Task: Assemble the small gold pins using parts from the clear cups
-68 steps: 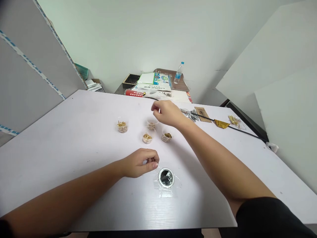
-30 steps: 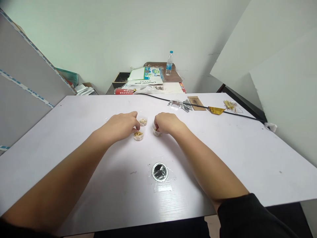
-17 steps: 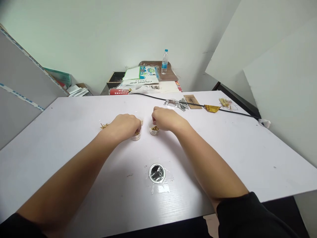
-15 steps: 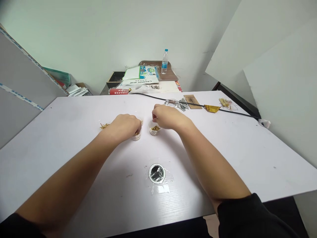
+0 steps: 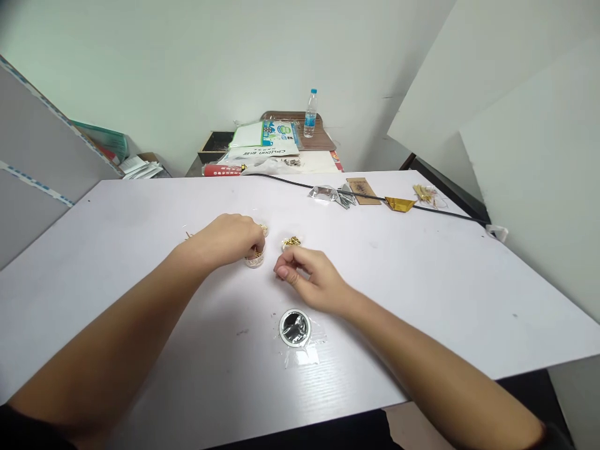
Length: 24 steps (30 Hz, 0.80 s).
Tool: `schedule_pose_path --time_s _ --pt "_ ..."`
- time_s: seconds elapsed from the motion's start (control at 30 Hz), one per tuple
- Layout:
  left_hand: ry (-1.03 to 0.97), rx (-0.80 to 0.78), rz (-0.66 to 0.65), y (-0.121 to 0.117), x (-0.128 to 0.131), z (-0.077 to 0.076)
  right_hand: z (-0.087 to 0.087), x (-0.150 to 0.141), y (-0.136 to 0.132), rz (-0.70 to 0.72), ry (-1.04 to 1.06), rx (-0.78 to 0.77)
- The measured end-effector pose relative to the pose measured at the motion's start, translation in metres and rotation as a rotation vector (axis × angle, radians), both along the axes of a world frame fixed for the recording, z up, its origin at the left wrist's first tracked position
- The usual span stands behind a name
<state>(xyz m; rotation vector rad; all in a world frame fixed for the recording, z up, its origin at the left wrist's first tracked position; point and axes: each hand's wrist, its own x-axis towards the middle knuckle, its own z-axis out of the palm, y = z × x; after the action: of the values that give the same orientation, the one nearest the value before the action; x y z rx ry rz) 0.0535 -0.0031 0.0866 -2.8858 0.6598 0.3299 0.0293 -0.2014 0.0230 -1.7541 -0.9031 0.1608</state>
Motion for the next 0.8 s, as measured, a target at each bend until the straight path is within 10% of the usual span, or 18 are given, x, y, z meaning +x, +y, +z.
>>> schedule_pose_path --time_s 0.13,0.4,0.6,0.8 --pt "-0.001 -0.063 0.012 0.006 0.001 0.001 -0.033 -0.007 0.009 -0.074 0.184 0.031" --pt "-0.045 -0.221 -0.008 0.019 0.002 0.005 -0.035 -0.003 0.006 -0.059 0.216 -0.026" --pt "0.013 -1.032 0.081 0.013 -0.012 0.012 -0.035 -0.002 0.01 -0.05 0.313 0.137" --pt "0.425 -1.801 0.249 -0.013 -0.05 -0.048 -0.033 -0.004 0.01 -0.021 0.418 0.245"
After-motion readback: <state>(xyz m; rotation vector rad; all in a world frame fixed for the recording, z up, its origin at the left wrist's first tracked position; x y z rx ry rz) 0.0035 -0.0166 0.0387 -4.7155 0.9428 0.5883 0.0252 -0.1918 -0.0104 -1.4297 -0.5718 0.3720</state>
